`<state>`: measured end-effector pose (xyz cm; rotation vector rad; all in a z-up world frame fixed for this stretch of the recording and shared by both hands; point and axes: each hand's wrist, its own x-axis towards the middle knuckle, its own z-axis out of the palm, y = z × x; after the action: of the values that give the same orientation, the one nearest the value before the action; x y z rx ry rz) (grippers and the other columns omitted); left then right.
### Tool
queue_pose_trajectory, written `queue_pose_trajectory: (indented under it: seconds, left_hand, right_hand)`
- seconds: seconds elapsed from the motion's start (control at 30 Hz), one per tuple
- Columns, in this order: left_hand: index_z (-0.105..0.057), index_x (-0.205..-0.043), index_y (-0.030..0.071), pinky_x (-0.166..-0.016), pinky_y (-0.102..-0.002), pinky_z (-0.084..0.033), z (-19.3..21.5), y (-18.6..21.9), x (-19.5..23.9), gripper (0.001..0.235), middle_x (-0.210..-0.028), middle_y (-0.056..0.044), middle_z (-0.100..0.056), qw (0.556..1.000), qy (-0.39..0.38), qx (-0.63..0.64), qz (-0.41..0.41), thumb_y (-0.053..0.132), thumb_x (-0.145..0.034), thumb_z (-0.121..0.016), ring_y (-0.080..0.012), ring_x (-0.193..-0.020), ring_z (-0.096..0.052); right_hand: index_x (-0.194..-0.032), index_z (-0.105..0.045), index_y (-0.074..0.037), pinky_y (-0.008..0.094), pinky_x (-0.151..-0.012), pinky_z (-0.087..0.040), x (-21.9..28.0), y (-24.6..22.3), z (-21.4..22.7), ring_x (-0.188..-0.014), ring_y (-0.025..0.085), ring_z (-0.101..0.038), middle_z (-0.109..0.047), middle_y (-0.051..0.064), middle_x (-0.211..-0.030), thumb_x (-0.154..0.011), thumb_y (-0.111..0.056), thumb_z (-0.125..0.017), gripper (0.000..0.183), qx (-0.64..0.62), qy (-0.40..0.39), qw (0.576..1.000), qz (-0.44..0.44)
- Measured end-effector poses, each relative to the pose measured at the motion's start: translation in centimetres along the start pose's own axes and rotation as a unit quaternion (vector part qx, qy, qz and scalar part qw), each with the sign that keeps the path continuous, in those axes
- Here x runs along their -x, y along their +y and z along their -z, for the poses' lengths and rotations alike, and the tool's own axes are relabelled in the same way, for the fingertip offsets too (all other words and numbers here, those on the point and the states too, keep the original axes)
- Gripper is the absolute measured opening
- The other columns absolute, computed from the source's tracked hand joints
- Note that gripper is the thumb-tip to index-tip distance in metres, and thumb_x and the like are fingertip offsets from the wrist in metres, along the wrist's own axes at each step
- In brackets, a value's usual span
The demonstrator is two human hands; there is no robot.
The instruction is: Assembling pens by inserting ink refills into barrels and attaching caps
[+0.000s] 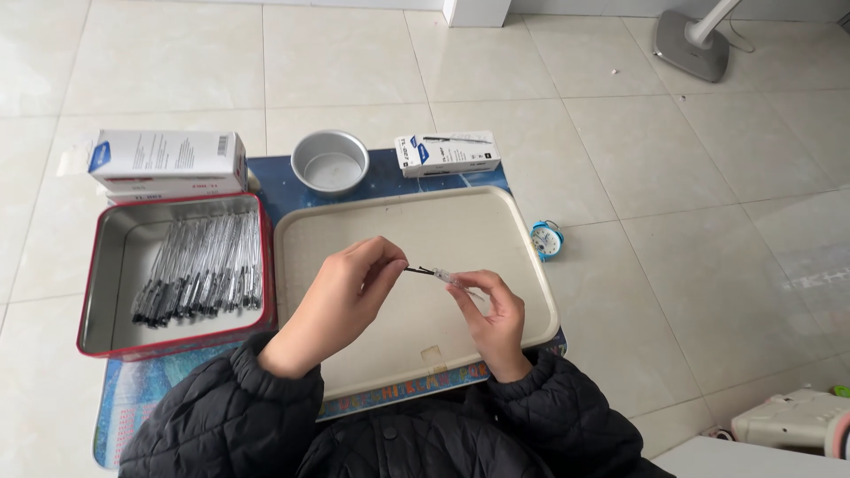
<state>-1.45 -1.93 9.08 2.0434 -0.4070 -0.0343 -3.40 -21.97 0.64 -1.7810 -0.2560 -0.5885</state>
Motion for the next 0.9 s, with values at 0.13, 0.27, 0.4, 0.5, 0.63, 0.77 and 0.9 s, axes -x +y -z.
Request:
queue_pose_trajectory:
  seconds: [0.13, 0.27, 0.4, 0.5, 0.63, 0.77, 0.9]
  left_hand:
    - [-0.062, -0.087, 0.008, -0.046, -0.025, -0.044, -0.2, -0.8, 0.0, 0.010, -0.063, -0.005, -0.056, 1.000, 0.018, -0.008, -0.024, 0.010, -0.092, -0.054, -0.0148, -0.054, -0.052]
    - [-0.062, -0.091, 0.005, -0.048, -0.026, -0.045, -0.3, -0.7, -0.1, 0.009, -0.067, -0.006, -0.054, 0.999, 0.033, 0.011, -0.038, 0.008, -0.093, -0.053, -0.0151, -0.058, -0.052]
    - [-0.062, -0.092, 0.003, -0.051, -0.028, -0.047, -0.4, -0.4, 0.0, 0.009, -0.070, -0.008, -0.055, 0.998, 0.041, 0.007, -0.057, 0.005, -0.093, -0.053, -0.0173, -0.059, -0.054]
    - [-0.062, -0.093, 0.003, -0.052, -0.029, -0.047, -0.7, -0.7, 0.0, 0.009, -0.071, -0.008, -0.055, 0.996, 0.054, 0.006, -0.067, 0.004, -0.093, -0.053, -0.0178, -0.060, -0.055]
    - [-0.062, -0.093, 0.003, -0.053, -0.029, -0.048, -1.6, -1.0, -0.1, 0.008, -0.071, -0.008, -0.055, 0.996, 0.058, 0.007, -0.063, 0.004, -0.093, -0.054, -0.0184, -0.060, -0.054]
    - [-0.054, -0.100, 0.004, -0.054, -0.032, -0.052, -3.7, -1.3, 0.0, 0.016, -0.074, -0.012, -0.063, 0.992, 0.099, 0.023, -0.070, 0.005, -0.087, -0.063, -0.0242, -0.061, -0.063]
    - [-0.059, -0.085, 0.008, -0.051, -0.026, -0.050, -5.3, -1.5, -0.1, 0.009, -0.072, -0.006, -0.069, 0.980, 0.178, 0.035, -0.084, 0.011, -0.090, -0.066, -0.0171, -0.058, -0.066]
  right_hand:
    - [-0.093, -0.068, -0.003, 0.034, -0.077, -0.054, 0.0, -0.2, -0.2, -0.077, 0.013, -0.064, -0.069, 0.006, -0.078, -0.077, 0.003, -0.074, 0.018, 0.015, -0.002, 1.000, 0.027]
    - [-0.094, -0.069, -0.006, 0.035, -0.082, -0.050, 0.0, 0.3, -0.2, -0.077, 0.014, -0.065, -0.071, 0.004, -0.080, -0.077, 0.003, -0.074, 0.019, 0.034, -0.006, 0.997, 0.071]
    - [-0.093, -0.069, -0.006, 0.038, -0.086, -0.047, 0.1, 0.9, -0.1, -0.077, 0.018, -0.069, -0.073, 0.005, -0.083, -0.077, 0.004, -0.074, 0.020, 0.039, -0.018, 0.994, 0.099]
    - [-0.094, -0.069, -0.007, 0.039, -0.087, -0.046, 0.1, 1.0, -0.1, -0.077, 0.017, -0.070, -0.074, 0.005, -0.084, -0.077, 0.004, -0.074, 0.020, 0.037, -0.021, 0.993, 0.110]
    - [-0.093, -0.070, -0.006, 0.039, -0.086, -0.046, 0.2, 1.3, -0.1, -0.078, 0.019, -0.071, -0.074, 0.005, -0.084, -0.076, 0.004, -0.074, 0.020, 0.040, -0.020, 0.993, 0.114]
    - [-0.093, -0.070, -0.005, 0.038, -0.080, -0.049, 0.2, 0.5, -0.2, -0.073, 0.018, -0.069, -0.073, 0.006, -0.083, -0.076, 0.005, -0.074, 0.021, 0.032, -0.017, 0.994, 0.106]
    - [-0.094, -0.069, -0.003, 0.037, -0.074, -0.053, 0.2, 0.0, -0.1, -0.074, 0.020, -0.070, -0.074, 0.010, -0.086, -0.076, 0.006, -0.073, 0.021, 0.008, -0.012, 0.997, 0.072]
